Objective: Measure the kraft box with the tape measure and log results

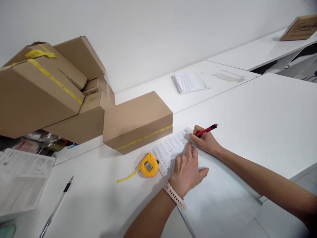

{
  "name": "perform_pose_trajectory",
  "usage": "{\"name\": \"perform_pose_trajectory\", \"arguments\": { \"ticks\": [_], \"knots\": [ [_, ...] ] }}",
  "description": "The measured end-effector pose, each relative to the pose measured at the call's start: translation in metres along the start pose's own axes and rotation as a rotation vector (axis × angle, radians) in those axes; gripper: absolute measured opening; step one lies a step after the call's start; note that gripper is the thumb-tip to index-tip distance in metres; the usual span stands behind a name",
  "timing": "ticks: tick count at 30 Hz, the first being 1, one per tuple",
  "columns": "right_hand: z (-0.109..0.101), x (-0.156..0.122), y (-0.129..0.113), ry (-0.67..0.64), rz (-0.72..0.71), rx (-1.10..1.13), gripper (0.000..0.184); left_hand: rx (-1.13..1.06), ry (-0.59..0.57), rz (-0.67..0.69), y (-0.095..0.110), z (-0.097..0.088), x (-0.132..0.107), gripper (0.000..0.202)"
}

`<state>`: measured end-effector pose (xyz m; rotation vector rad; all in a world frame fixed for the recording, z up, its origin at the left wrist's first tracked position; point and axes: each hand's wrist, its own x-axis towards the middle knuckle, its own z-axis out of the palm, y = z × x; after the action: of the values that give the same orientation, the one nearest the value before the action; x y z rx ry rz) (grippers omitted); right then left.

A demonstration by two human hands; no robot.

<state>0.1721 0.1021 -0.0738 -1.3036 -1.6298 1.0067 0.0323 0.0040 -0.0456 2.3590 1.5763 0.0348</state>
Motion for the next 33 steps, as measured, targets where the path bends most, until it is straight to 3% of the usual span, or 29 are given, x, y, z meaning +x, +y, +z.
{"name": "perform_pose_trajectory", "arguments": {
  "ticks": [6,10,13,15,18,20,23,26,30,33],
  "knots": [
    [0.001,0.000,0.002,0.014,-0.014,0.012,0.030,0.018,0.006,-0.002,0.000,0.001,0.000,0.079],
    [-0.001,0.001,0.002,0.100,-0.073,-0.064,0.025,0.009,0.004,0.004,-0.001,0.001,-0.001,0.077],
    [-0.010,0.006,0.006,0.118,-0.277,-0.273,0.011,-0.005,-0.014,-0.002,0.000,-0.002,-0.001,0.077],
    [-0.020,0.011,0.011,0.083,-0.420,-0.462,0.016,-0.021,-0.029,-0.008,0.002,-0.006,-0.002,0.075],
    [-0.030,0.018,0.023,0.027,-0.456,-0.674,0.028,-0.038,-0.025,-0.023,0.004,-0.021,-0.008,0.056],
    [-0.032,0.021,0.029,0.029,-0.431,-0.734,0.033,-0.041,0.037,-0.051,0.000,-0.035,-0.016,0.039],
    [-0.030,0.023,0.034,0.058,-0.407,-0.746,0.043,-0.038,0.179,-0.124,-0.017,-0.056,-0.036,0.027],
    [-0.029,0.023,0.032,0.127,-0.373,-0.700,0.049,-0.056,0.289,-0.254,-0.045,-0.066,-0.065,0.037],
    [-0.033,0.017,0.019,0.349,-0.366,-0.648,0.042,-0.201,0.359,-0.435,-0.077,-0.055,-0.097,0.058],
    [-0.032,0.007,-0.003,0.478,-0.398,-0.563,0.036,-0.287,0.371,-0.475,-0.090,-0.041,-0.106,0.060]
  ]
}}
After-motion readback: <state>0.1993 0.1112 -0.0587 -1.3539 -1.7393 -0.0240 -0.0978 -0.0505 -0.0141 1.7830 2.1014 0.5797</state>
